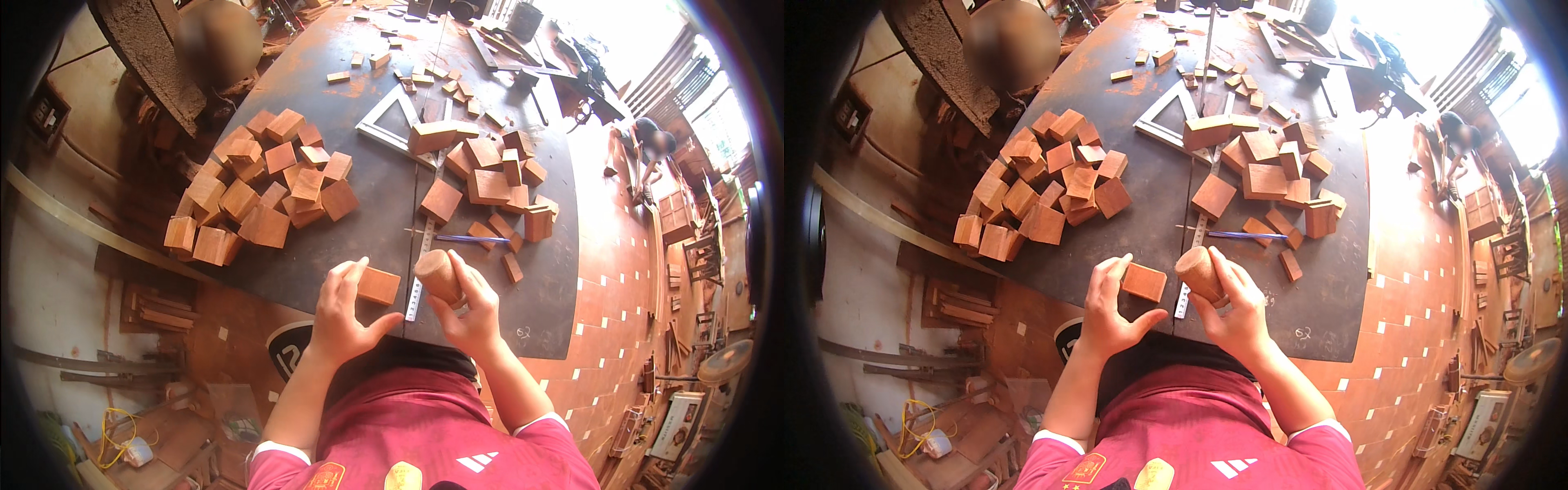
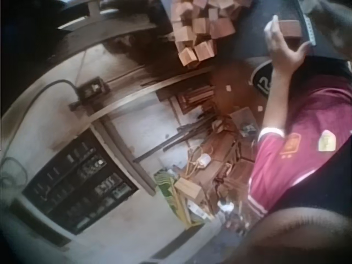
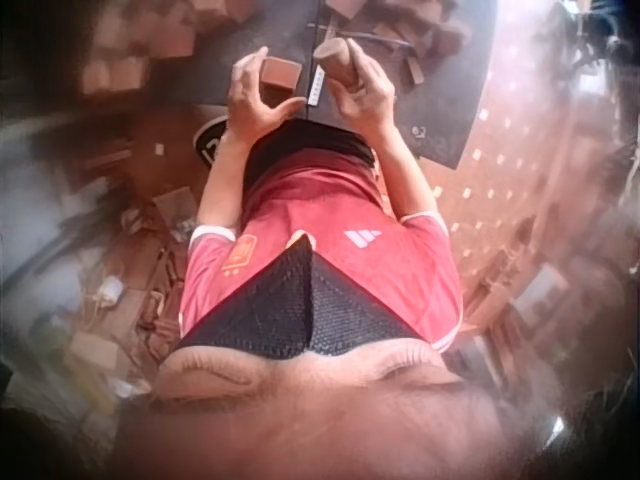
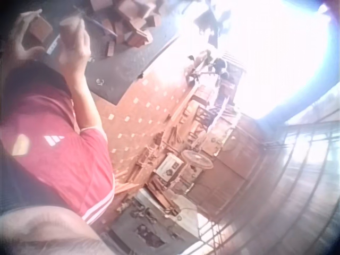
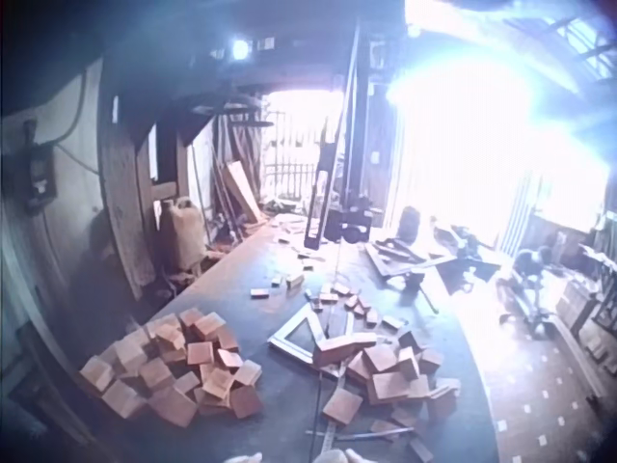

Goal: The person repeatedly picks up small rectangular wooden blocks from a pile on a workbench and rubs their edges and corners with a cylindrical sanding tool. The person turns the blocks to sand different sides and places them back on the table. Another person is visible working in the background.

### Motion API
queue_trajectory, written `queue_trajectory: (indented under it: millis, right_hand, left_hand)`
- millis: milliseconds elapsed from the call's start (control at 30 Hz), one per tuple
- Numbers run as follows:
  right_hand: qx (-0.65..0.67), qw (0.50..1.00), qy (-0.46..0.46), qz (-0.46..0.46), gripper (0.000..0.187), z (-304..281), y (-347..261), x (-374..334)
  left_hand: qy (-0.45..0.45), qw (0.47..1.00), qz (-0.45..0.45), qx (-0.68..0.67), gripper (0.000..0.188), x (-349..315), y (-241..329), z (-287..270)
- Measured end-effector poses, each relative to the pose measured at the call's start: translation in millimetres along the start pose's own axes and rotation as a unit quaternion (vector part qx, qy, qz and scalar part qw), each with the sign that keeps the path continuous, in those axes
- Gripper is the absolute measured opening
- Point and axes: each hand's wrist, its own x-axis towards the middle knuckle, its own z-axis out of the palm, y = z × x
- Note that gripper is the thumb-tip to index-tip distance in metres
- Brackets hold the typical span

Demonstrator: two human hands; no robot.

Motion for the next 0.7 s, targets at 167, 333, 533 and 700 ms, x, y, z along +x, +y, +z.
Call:
queue_trajectory:
  millis: [167,333,533,700]
  right_hand:
    - [0.031,0.998,-0.048,-0.021,0.077,6.8,-2.6,-0.1]
    - [0.025,0.994,-0.083,-0.065,0.078,20.2,-10.1,-8.4]
    - [0.013,0.998,-0.044,-0.047,0.074,22.4,-0.3,7.0]
    - [0.006,0.988,-0.113,-0.107,0.076,21.0,-11.2,-17.2]
  left_hand:
    - [-0.058,0.998,0.001,0.001,0.086,11.8,-3.9,-8.3]
    - [-0.022,0.996,-0.059,-0.057,0.073,3.7,-14.5,4.3]
    - [-0.038,0.994,-0.069,-0.071,0.06,10.5,-8.6,5.0]
    - [-0.03,0.994,-0.083,-0.07,0.057,9.2,-14.7,8.1]
